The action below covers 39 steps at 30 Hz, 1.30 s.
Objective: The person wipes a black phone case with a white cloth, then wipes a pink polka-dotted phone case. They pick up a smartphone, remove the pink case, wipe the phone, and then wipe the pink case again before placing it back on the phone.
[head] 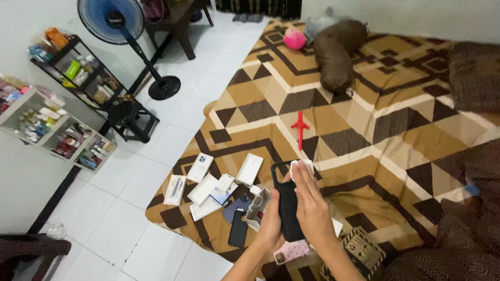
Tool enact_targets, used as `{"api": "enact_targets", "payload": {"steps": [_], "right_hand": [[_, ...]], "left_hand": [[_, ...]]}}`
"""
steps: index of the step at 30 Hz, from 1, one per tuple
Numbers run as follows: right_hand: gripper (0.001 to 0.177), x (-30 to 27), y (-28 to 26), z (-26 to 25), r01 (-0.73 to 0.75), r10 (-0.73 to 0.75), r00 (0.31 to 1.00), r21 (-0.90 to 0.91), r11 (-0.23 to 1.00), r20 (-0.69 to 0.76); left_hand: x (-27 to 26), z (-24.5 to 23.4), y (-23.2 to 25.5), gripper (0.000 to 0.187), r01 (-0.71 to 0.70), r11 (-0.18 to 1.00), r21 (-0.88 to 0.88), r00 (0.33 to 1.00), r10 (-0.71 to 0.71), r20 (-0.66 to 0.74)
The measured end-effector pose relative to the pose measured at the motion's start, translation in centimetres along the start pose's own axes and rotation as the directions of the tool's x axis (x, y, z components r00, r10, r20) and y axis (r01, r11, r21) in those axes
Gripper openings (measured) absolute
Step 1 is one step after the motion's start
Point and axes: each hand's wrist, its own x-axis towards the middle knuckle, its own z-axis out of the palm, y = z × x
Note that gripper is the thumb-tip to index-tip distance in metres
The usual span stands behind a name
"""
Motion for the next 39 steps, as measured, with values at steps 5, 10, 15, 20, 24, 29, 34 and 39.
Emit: {"api": "enact_targets", "payload": {"steps": [5, 10, 15, 20, 24, 29, 34, 39], "right_hand": [[0.057, -5.5, -2.7, 3.1, 0.211, -0.204, 0.977, -0.126, 0.969, 0.067], [0.053, -1.3, -2.7, 3.2, 0.204, -0.215, 0.974, -0.150, 0.967, -0.065], [0.059, 1.2, -4.2, 3.2, 0.199, -0.217, 0.973, -0.189, 0.961, -0.077], [0.067, -5.6, -6.8, 5.7, 0.224, -0.211, 0.973, -0.154, 0.962, 0.092], [0.056, -2.5, -4.7, 5.9, 0.272, -0.276, 0.961, -0.185, 0.944, 0.001], [0.056, -1.7, -6.1, 6.2, 0.314, -0.318, 0.948, -0.154, 0.937, -0.005], [0.080, -6.6, -9.7, 6.9, 0.230, -0.223, 0.931, 0.010, 0.973, 0.289], [0.064, -4.3, -7.5, 7.8, 0.242, -0.237, 0.944, 0.008, 0.970, 0.231]], "left_hand": [[-0.1, -0.1, 4.7, 0.062, -0.030, 1.000, 0.002, 0.999, 0.030, -0.021], [-0.8, -0.5, 4.9, 0.063, -0.040, 0.998, 0.044, 0.999, 0.039, 0.017], [-1.3, -1.5, 5.5, 0.070, 0.087, 0.990, 0.110, 0.982, -0.066, -0.180], [-1.4, -3.0, 9.0, 0.067, -0.118, 0.993, -0.020, 0.990, 0.116, -0.083], [-3.6, -3.4, 8.5, 0.063, -0.119, 0.993, 0.000, 0.993, 0.119, -0.007], [-4.9, -4.2, 7.2, 0.067, -0.102, 0.986, 0.135, 0.989, 0.115, -0.090], [-5.4, -6.8, 7.9, 0.063, -0.095, 0.995, -0.032, 0.993, 0.093, -0.076], [-5.9, -7.1, 4.7, 0.076, 0.004, 0.999, 0.045, 0.969, 0.007, -0.249]]}}
